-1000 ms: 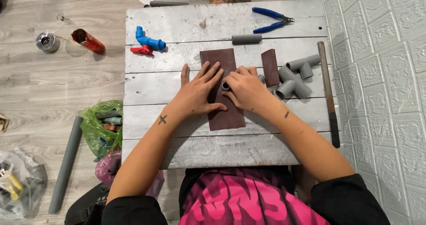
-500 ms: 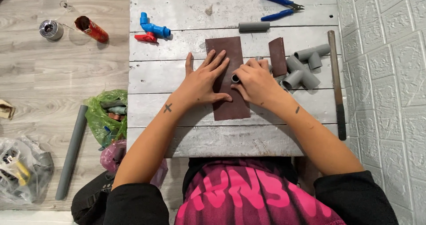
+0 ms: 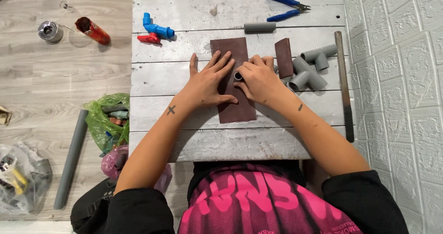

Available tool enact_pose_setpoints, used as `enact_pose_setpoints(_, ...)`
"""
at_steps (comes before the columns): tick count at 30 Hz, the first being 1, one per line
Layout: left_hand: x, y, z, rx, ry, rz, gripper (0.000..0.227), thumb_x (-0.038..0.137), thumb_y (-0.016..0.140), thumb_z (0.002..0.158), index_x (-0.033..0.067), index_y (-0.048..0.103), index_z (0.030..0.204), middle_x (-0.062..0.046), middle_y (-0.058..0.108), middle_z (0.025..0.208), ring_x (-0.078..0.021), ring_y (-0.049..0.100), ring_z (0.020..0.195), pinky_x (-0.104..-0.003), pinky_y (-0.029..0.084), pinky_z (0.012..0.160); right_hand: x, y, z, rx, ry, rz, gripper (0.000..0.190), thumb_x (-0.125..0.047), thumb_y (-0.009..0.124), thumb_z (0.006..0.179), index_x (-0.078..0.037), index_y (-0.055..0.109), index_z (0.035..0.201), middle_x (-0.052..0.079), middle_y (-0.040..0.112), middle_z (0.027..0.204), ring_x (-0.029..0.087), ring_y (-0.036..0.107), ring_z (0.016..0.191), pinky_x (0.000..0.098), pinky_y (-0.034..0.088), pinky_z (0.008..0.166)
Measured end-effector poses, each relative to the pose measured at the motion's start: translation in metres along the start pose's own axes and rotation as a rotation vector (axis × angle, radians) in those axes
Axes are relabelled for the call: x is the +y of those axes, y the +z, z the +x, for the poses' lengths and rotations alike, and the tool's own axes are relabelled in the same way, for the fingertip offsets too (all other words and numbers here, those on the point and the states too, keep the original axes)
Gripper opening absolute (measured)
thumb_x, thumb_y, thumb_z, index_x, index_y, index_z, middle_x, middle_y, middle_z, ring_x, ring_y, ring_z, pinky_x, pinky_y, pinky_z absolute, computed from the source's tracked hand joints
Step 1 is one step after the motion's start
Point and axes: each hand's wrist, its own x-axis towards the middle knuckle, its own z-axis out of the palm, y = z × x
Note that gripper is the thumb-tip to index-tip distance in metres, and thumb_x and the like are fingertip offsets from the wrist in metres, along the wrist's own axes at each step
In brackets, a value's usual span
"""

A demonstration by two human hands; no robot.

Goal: Sanding and deburring the ends of PVC pipe segments and fittings to prepare them for assembly.

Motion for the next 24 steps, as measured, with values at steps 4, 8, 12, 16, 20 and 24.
enact_pose_setpoints(4, 0.001, -0.002, 0.000, 0.005, 0.003, -0.010, 0.108, 0.070, 0.078, 0.074, 0.0143, 0.039, 0.158, -0.010, 0.033, 0.166, -0.0322, 0.024, 0.155, -0.079, -0.007, 0.109, -0.005, 0.000, -0.006, -0.005, -0.007, 0.016, 0.026, -0.029, 0.074, 0.088, -0.009, 0.066, 0.103, 0.002, 0.061, 0.084, 0.022, 0.056, 0.096, 0.0408, 0.028, 0.088)
enact_pose_setpoints(8, 0.001, -0.002, 0.000, 0.011, 0.007, -0.011, 0.109, 0.071, 0.078, 0.073, 0.0142, 0.039, 0.158, -0.009, 0.032, 0.167, -0.0318, 0.023, 0.155, -0.079, -0.008, 0.110, -0.005, -0.002, 0.001, 0.018, -0.005, 0.001, 0.024, -0.029, 0.074, 0.087, -0.009, 0.064, 0.096, 0.003, 0.058, 0.080, 0.022, 0.055, 0.094, 0.0399, 0.028, 0.086)
enact_pose_setpoints(12, 0.002, -0.002, 0.000, -0.001, 0.001, -0.008, 0.107, 0.068, 0.078, 0.074, 0.0151, 0.038, 0.158, -0.010, 0.032, 0.167, -0.0318, 0.023, 0.155, -0.079, -0.007, 0.110, -0.006, 0.002, -0.004, 0.012, 0.003, -0.017, 0.025, -0.029, 0.074, 0.087, -0.009, 0.066, 0.100, 0.002, 0.059, 0.082, 0.022, 0.055, 0.096, 0.0400, 0.027, 0.086)
enact_pose_setpoints(16, 0.003, -0.004, -0.001, -0.007, -0.002, -0.010, 0.106, 0.065, 0.079, 0.075, 0.0152, 0.037, 0.159, -0.009, 0.031, 0.167, -0.0316, 0.023, 0.155, -0.079, -0.007, 0.110, -0.006, 0.003, 0.001, 0.013, -0.006, -0.039, 0.025, -0.031, 0.073, 0.088, -0.010, 0.065, 0.097, 0.002, 0.058, 0.080, 0.022, 0.055, 0.095, 0.0406, 0.027, 0.086)
enact_pose_setpoints(20, 0.002, -0.001, -0.001, -0.001, -0.005, 0.016, 0.107, 0.068, 0.078, 0.074, 0.0154, 0.038, 0.158, -0.009, 0.032, 0.167, -0.0313, 0.024, 0.155, -0.080, -0.007, 0.109, -0.004, -0.009, -0.003, -0.008, 0.022, -0.045, 0.026, -0.029, 0.074, 0.088, -0.008, 0.067, 0.102, 0.003, 0.061, 0.083, 0.022, 0.055, 0.096, 0.0409, 0.027, 0.087)
enact_pose_setpoints(24, 0.001, -0.011, -0.004, 0.011, 0.002, -0.006, 0.110, 0.070, 0.076, 0.076, 0.0147, 0.032, 0.160, -0.012, 0.025, 0.168, -0.0337, 0.024, 0.154, -0.079, 0.003, 0.112, -0.009, -0.009, -0.005, -0.006, -0.011, -0.071, 0.030, -0.031, 0.075, 0.086, -0.008, 0.067, 0.103, 0.004, 0.060, 0.085, 0.023, 0.055, 0.095, 0.0413, 0.027, 0.087)
